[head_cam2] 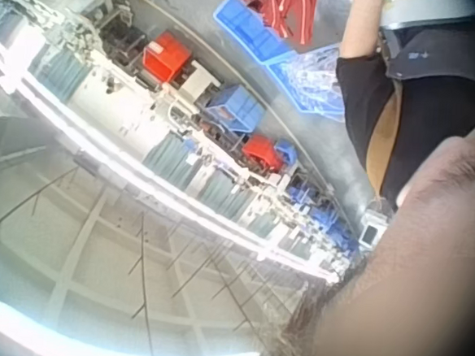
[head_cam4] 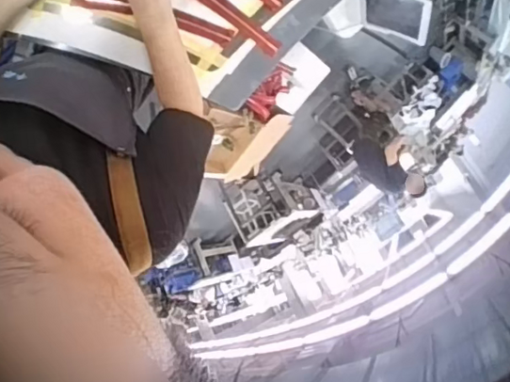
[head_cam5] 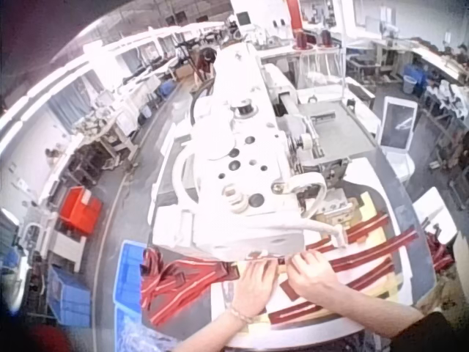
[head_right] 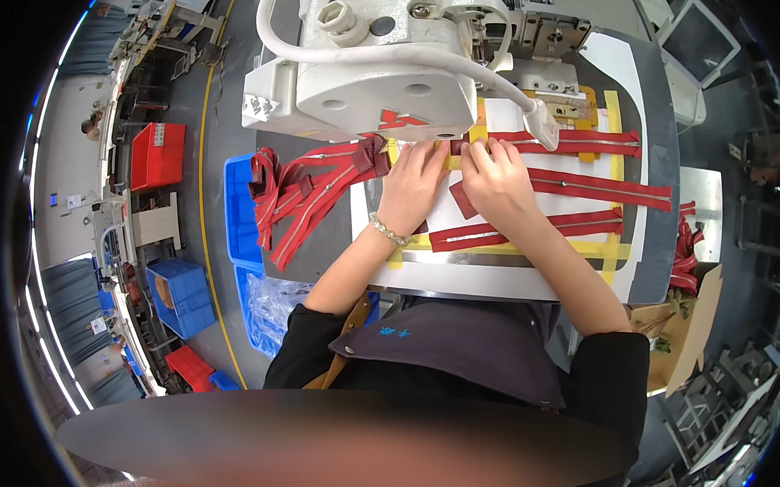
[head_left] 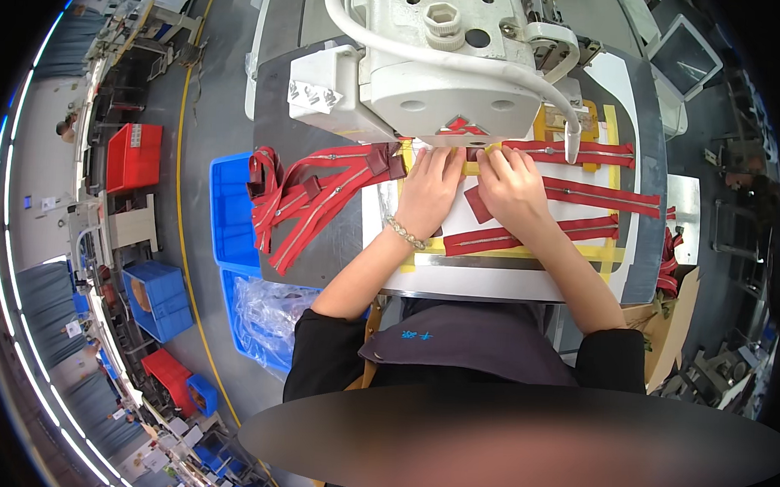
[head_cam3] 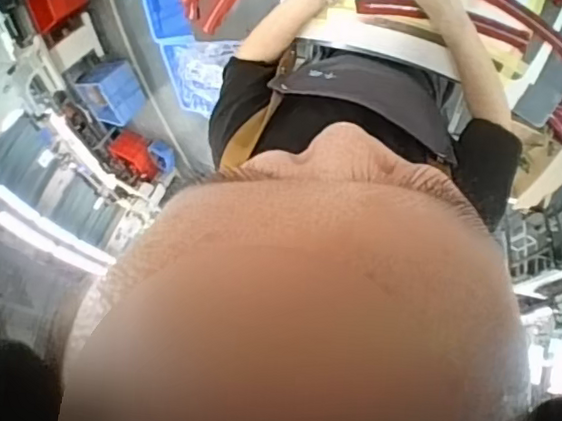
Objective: Sewing or stamping rectangular leather patches onto long red zipper strips using an industrial sewing machine.
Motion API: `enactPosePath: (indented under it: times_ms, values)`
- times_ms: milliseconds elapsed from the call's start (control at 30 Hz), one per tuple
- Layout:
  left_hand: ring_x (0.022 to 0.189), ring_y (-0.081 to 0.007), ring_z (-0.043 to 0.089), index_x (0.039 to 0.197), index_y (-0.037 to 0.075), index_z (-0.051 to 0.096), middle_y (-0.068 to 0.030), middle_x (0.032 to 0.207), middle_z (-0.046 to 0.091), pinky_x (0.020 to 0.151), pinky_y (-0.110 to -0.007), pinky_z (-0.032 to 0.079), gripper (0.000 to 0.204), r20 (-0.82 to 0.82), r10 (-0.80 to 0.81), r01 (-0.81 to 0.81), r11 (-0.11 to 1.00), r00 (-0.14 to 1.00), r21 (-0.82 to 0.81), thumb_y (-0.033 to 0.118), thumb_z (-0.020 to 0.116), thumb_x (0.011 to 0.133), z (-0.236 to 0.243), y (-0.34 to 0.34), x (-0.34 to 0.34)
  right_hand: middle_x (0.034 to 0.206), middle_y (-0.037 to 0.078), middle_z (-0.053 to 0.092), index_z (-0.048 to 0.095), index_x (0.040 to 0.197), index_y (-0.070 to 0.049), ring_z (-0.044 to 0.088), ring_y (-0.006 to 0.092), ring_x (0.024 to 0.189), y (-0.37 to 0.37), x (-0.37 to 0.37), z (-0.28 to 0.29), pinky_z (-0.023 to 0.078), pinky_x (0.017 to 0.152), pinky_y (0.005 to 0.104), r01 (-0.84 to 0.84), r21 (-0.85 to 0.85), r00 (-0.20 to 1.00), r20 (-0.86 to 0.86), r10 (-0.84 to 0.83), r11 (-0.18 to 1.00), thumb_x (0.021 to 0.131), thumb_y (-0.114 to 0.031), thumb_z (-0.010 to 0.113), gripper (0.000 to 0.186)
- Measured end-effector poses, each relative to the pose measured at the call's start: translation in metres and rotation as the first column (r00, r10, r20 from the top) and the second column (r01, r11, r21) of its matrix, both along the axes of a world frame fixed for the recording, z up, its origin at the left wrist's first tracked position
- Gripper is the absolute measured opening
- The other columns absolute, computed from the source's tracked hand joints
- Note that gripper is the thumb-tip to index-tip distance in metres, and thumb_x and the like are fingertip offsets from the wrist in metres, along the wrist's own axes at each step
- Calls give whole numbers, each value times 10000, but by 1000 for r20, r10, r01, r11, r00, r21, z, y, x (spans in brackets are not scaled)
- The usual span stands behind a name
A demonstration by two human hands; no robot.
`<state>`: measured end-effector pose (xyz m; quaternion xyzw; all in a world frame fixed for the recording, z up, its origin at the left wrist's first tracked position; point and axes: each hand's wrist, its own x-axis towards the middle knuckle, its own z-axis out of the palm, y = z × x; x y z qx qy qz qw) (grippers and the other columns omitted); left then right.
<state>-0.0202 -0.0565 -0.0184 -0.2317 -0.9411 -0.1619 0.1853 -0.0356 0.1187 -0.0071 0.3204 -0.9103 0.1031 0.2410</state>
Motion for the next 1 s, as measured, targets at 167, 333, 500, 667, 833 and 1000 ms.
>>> enactPosePath:
  times_ms: [167,333,500,667,833,1000]
  values:
    - [1005,-279,595,1196,32,605,-92,1127,586,902,-453,499,435,21,13,-12,1000,1000,-14,132,685,781,5,1,0,939,111,584,653,993,34,598,250,900,0,0,0,485,827,347,-1,12,1000,-4,1,1000,737,-107,604,297]
    - [1042,-255,578,1207,33,599,-68,1152,590,925,-469,484,428,22,-17,18,998,1000,-64,133,646,794,6,1,0,939,110,584,655,992,36,597,249,898,1,1,2,487,826,347,2,14,1000,-2,-2,1000,742,-104,605,291]
    - [1056,-234,570,1225,66,594,-42,1163,591,937,-469,460,435,22,-5,7,996,1000,-84,157,638,801,5,1,-1,922,110,584,660,983,36,599,249,893,1,0,4,491,824,349,-1,1,1000,1,1,1000,742,-101,606,283]
    - [1054,-201,560,1241,117,590,-9,1161,590,940,-499,430,429,-4,27,-27,991,1000,-131,196,616,820,3,3,0,913,115,586,663,989,42,603,254,887,0,-1,4,495,826,353,-1,-12,1000,12,1,1000,741,-97,606,290]
    - [1017,-178,557,1228,141,598,31,1154,583,931,-547,417,390,-5,63,-62,973,998,-224,225,568,849,6,7,-1,919,119,588,663,1001,49,604,262,891,0,-2,2,497,833,361,2,2,1000,9,-2,1000,736,-95,607,306]
    - [1004,-164,556,1218,152,603,47,1143,585,940,-559,402,376,-3,78,-76,967,997,-244,215,555,851,10,10,-1,926,119,589,664,998,47,604,264,894,-1,-1,4,498,836,367,4,5,999,34,-5,1000,739,-99,605,303]
